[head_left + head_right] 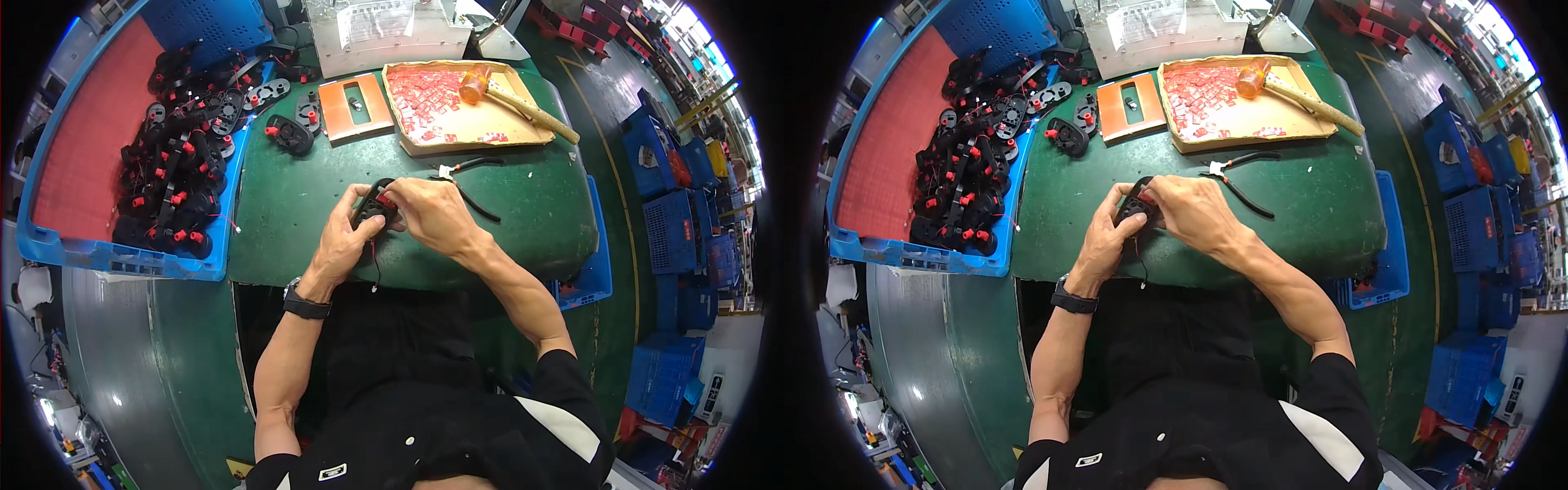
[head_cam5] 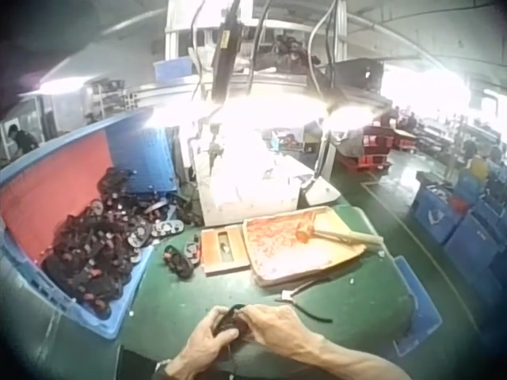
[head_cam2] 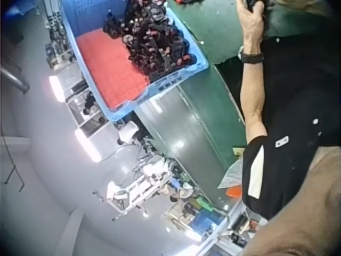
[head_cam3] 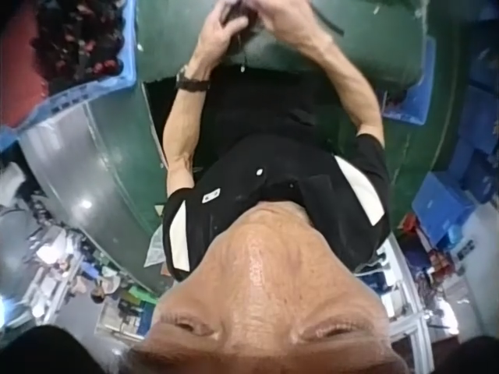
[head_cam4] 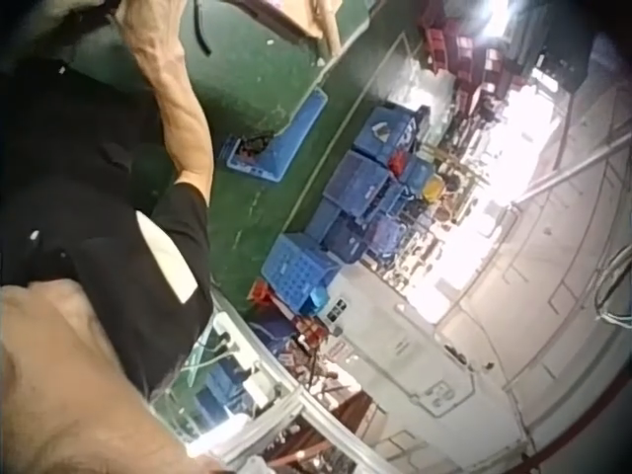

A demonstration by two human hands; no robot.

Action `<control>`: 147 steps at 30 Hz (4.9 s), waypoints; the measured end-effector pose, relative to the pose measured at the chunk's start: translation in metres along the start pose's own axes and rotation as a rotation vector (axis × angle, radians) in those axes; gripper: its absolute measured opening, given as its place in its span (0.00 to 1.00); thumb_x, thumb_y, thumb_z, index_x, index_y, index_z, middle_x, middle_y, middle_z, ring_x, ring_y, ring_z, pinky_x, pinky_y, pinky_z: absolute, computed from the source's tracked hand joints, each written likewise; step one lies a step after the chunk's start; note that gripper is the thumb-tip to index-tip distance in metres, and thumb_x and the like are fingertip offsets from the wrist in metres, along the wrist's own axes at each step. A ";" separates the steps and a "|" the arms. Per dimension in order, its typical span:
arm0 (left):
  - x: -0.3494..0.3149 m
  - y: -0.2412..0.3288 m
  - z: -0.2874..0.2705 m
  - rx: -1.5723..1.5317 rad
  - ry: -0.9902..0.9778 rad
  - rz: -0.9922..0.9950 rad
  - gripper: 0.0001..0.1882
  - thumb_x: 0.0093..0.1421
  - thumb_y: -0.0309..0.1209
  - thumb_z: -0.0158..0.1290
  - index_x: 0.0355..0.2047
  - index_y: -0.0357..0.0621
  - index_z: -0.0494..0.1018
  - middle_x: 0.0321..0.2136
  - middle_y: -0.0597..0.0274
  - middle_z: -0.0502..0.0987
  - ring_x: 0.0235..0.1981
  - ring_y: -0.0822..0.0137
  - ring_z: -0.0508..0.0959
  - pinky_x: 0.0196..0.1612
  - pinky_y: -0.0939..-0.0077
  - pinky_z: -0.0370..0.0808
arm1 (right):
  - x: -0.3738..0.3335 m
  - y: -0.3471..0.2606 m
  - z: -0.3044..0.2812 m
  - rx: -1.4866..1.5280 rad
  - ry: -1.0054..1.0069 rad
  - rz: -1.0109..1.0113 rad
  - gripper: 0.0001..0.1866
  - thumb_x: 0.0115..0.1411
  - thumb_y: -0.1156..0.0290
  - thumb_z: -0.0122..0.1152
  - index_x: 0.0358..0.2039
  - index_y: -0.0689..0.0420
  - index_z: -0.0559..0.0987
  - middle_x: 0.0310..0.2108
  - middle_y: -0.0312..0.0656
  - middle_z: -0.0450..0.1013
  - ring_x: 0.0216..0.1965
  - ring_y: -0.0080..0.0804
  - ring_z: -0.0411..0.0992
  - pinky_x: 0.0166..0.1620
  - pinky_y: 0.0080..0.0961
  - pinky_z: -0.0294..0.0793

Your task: The person is assembling small electronic components at a workbench, connecting wires and using a power tool to secure parts.

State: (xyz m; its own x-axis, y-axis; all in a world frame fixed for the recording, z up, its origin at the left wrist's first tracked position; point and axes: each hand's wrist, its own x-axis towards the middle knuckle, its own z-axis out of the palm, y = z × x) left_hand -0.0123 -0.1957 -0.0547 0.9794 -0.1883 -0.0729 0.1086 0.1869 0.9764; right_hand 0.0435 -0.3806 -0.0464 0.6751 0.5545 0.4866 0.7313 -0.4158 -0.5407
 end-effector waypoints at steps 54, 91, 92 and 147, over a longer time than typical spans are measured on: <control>0.046 0.008 -0.020 -0.247 -0.216 -0.559 0.09 0.64 0.24 0.52 0.42 0.29 0.70 0.33 0.39 0.81 0.31 0.49 0.86 0.36 0.58 0.88 | 0.129 -0.060 -0.124 0.691 0.717 -0.055 0.09 0.57 0.77 0.69 0.37 0.62 0.79 0.27 0.34 0.75 0.25 0.17 0.72 0.27 0.18 0.70; 0.036 0.008 -0.018 -0.173 -0.239 -0.485 0.16 0.61 0.25 0.58 0.46 0.30 0.69 0.35 0.50 0.77 0.35 0.52 0.85 0.39 0.59 0.88 | 0.081 -0.048 -0.060 0.621 0.510 -0.090 0.13 0.57 0.78 0.70 0.41 0.64 0.77 0.26 0.33 0.75 0.27 0.17 0.73 0.31 0.19 0.73; 0.036 0.004 -0.021 -0.164 -0.261 -0.475 0.15 0.63 0.26 0.57 0.46 0.30 0.69 0.35 0.47 0.78 0.35 0.52 0.85 0.40 0.60 0.87 | 0.083 -0.048 -0.061 0.706 0.533 -0.057 0.13 0.58 0.78 0.69 0.42 0.65 0.77 0.26 0.34 0.75 0.27 0.18 0.74 0.31 0.20 0.75; -0.025 -0.002 -0.040 -0.226 0.171 0.014 0.22 0.61 0.27 0.48 0.56 0.31 0.67 0.42 0.46 0.80 0.38 0.61 0.82 0.40 0.70 0.81 | 0.087 0.130 -0.052 -0.200 -0.460 0.244 0.12 0.56 0.67 0.70 0.35 0.61 0.81 0.29 0.51 0.78 0.33 0.47 0.78 0.39 0.41 0.75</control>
State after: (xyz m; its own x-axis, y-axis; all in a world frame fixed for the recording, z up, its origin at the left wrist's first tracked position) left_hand -0.0299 -0.1527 -0.0630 0.9934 -0.0224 -0.1122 0.1117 0.4026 0.9085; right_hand 0.2028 -0.4240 -0.0382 0.7480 0.6636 -0.0100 0.5935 -0.6756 -0.4374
